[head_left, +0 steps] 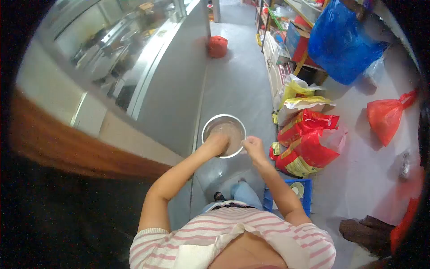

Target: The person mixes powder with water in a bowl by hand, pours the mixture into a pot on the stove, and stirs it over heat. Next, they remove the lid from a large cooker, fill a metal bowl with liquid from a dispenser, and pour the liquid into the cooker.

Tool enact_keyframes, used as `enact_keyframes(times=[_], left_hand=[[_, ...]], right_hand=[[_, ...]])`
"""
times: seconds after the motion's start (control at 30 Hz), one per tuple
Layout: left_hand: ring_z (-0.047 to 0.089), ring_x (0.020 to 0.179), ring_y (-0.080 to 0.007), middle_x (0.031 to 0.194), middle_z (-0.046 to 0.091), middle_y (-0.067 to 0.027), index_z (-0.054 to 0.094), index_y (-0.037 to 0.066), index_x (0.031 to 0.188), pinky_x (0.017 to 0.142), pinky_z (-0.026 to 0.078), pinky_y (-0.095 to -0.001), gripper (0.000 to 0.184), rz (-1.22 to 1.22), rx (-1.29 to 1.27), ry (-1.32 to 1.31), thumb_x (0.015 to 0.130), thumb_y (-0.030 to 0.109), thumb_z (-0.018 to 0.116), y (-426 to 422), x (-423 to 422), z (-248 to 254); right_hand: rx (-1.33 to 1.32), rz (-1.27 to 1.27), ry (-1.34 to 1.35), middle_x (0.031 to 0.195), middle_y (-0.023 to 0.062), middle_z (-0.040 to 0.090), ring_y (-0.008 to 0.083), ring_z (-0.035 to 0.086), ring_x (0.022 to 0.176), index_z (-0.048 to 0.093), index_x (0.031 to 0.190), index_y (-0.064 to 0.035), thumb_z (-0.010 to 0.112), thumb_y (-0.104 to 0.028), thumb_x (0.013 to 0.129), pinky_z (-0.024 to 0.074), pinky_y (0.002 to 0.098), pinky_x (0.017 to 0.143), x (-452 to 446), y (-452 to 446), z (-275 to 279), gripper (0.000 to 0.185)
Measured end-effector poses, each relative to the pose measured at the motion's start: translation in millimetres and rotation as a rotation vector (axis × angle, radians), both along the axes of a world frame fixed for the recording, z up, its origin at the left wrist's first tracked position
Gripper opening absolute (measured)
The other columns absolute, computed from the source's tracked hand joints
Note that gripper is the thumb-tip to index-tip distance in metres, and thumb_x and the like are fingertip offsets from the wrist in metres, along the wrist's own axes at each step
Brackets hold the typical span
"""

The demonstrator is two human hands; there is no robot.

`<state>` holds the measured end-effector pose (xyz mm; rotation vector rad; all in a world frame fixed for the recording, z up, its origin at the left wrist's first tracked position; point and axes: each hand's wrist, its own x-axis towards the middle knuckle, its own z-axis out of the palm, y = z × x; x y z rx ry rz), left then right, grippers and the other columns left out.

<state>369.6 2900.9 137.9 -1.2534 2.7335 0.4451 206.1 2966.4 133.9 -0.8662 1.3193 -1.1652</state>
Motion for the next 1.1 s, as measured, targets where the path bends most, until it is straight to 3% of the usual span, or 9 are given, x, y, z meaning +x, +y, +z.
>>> enact_keyframes(times=[0.17,0.23,0.4,0.5,0.6,0.73,0.8,0.97,1.1], left_hand=[[0.058,0.07,-0.0306,0.082,0.058,-0.0173,0.059,0.005,0.083,0.063,0.046,-0.0395,0.019,-0.115,-0.189,0.275,0.064,0.007,0.054,-116.1,-59.4,6.0],[0.058,0.073,-0.0289,0.09,0.056,-0.0143,0.058,0.007,0.088,0.064,0.046,-0.0401,0.023,-0.07,-0.221,0.119,0.066,0.013,0.057,-162.7,-78.0,11.2],[0.058,0.073,-0.0284,0.08,0.06,-0.0134,0.059,0.006,0.086,0.064,0.046,-0.0408,0.022,0.035,-0.07,-0.094,0.067,0.018,0.055,-270.6,-110.5,36.2],[0.059,0.071,-0.0304,0.074,0.06,-0.0162,0.062,0.005,0.071,0.064,0.047,-0.041,0.014,0.063,0.006,-0.013,0.064,0.014,0.053,-333.1,-126.6,28.2],[0.057,0.073,-0.0317,0.078,0.059,-0.0155,0.06,0.006,0.081,0.063,0.045,-0.041,0.018,-0.05,0.016,0.042,0.066,0.013,0.054,-424.2,-137.7,-14.4],[0.056,0.072,-0.0332,0.077,0.059,-0.0171,0.06,0.004,0.077,0.064,0.044,-0.0408,0.015,-0.022,0.08,0.172,0.064,0.011,0.055,-525.1,-171.6,-7.9],[0.055,0.074,-0.0324,0.08,0.058,-0.0171,0.059,0.005,0.078,0.067,0.044,-0.0391,0.015,-0.25,0.04,0.125,0.065,0.01,0.054,-575.4,-187.9,10.5],[0.054,0.084,-0.0282,0.09,0.053,-0.0126,0.056,0.004,0.083,0.068,0.045,-0.0353,0.017,-0.323,-0.156,0.238,0.068,0.012,0.054,-715.7,-220.9,17.3],[0.055,0.085,-0.0279,0.089,0.053,-0.0123,0.056,0.005,0.083,0.066,0.046,-0.034,0.017,-0.269,-0.321,0.046,0.07,0.015,0.052,-805.4,-242.2,30.6]], right_hand=[[-0.05,-0.02,-0.11,0.064,0.0024,0.053,0.0101,0.053,0.057,0.054,0.07,-0.0031,0.054,-0.008,0.072,0.0483,0.025,0.05,-39.1,-109.1,-2.2,0.005],[-0.074,-0.015,-0.14,0.065,0.0024,0.053,0.0104,0.053,0.058,0.054,0.071,-0.0031,0.054,-0.008,0.073,0.048,0.025,0.05,-55.1,-154.5,-0.6,0.005],[-0.046,0.029,-0.107,0.067,0.0022,0.054,0.0104,0.053,0.058,0.054,0.072,-0.0027,0.054,-0.007,0.073,0.048,0.0258,0.05,-103.7,-275.7,5.1,0.004],[-0.038,0.024,-0.097,0.066,0.0019,0.053,0.0101,0.052,0.056,0.054,0.07,-0.0028,0.054,-0.006,0.072,0.0476,0.0259,0.049,-122.7,-349.3,6.1,0.004],[-0.054,0.028,-0.074,0.062,0.0008,0.05,0.0096,0.05,0.053,0.052,0.065,-0.0043,0.054,-0.006,0.071,0.0469,0.0259,0.048,-141.4,-424.3,0.2,0.007],[-0.05,-0.014,-0.018,0.057,-0.0005,0.047,0.0091,0.048,0.052,0.05,0.061,-0.0055,0.053,-0.004,0.07,0.0465,0.0264,0.048,-161.2,-519.7,-3.1,0.01],[-0.108,-0.031,0.09,0.057,0.0004,0.048,0.0093,0.049,0.053,0.051,0.062,-0.0042,0.052,-0.004,0.071,0.0468,0.0272,0.048,-174.0,-564.1,-5.5,0.009],[-0.061,-0.073,-0.014,0.059,0.0029,0.052,0.0103,0.052,0.053,0.051,0.062,-0.0032,0.051,-0.005,0.072,0.0481,0.0268,0.048,-198.0,-683.4,-13.1,0.01],[-0.062,-0.139,-0.05,0.058,0.0035,0.053,0.0108,0.054,0.051,0.052,0.063,-0.0024,0.051,-0.006,0.072,0.0492,0.0261,0.047,-217.1,-776.1,-1.4,0.01]])
